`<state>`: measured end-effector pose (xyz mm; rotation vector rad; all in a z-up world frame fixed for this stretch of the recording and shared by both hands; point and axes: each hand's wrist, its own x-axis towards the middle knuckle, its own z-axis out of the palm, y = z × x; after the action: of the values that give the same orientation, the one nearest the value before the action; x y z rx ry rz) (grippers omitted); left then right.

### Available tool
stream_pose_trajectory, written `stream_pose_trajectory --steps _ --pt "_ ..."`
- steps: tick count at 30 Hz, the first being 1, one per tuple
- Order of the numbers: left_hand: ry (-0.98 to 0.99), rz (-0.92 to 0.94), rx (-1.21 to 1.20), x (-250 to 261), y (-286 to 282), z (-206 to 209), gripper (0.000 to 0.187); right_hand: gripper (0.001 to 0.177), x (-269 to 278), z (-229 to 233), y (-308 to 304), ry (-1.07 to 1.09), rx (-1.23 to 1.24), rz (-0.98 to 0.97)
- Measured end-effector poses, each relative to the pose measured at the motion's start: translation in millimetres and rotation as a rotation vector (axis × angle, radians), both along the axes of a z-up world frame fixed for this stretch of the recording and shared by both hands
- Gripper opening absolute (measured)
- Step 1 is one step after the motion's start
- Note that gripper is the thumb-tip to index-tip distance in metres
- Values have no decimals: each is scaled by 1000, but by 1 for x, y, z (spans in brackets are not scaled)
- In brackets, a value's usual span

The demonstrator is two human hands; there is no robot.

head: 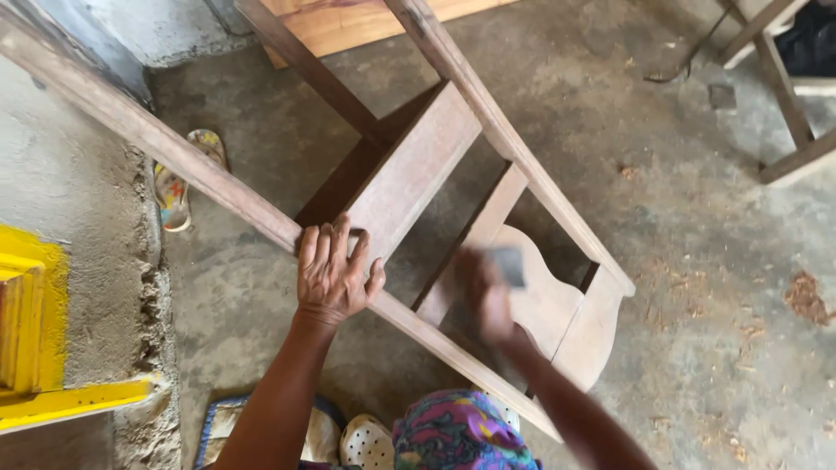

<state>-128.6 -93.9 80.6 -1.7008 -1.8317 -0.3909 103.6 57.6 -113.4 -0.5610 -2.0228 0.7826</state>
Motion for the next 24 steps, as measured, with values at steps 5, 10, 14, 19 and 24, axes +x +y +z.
stream_pose_trajectory --steps 5,10,14,19,24 --pt "-9 -11 -37 -1 -4 -3 43 39 11 30 -18 -181 176 -52" --pt "-13 -4 -21 1 -3 -4 42 39 7 -2 63 -317 253 -282" --pt "-9 1 -6 -3 -2 -6 44 39 30 -5 -22 -296 162 49" --pt "-14 -24 -26 -3 -5 -8 43 47 24 -6 -3 57 -610 424" --pt "-7 -20 -9 0 -6 -8 42 45 26 9 46 247 -861 501"
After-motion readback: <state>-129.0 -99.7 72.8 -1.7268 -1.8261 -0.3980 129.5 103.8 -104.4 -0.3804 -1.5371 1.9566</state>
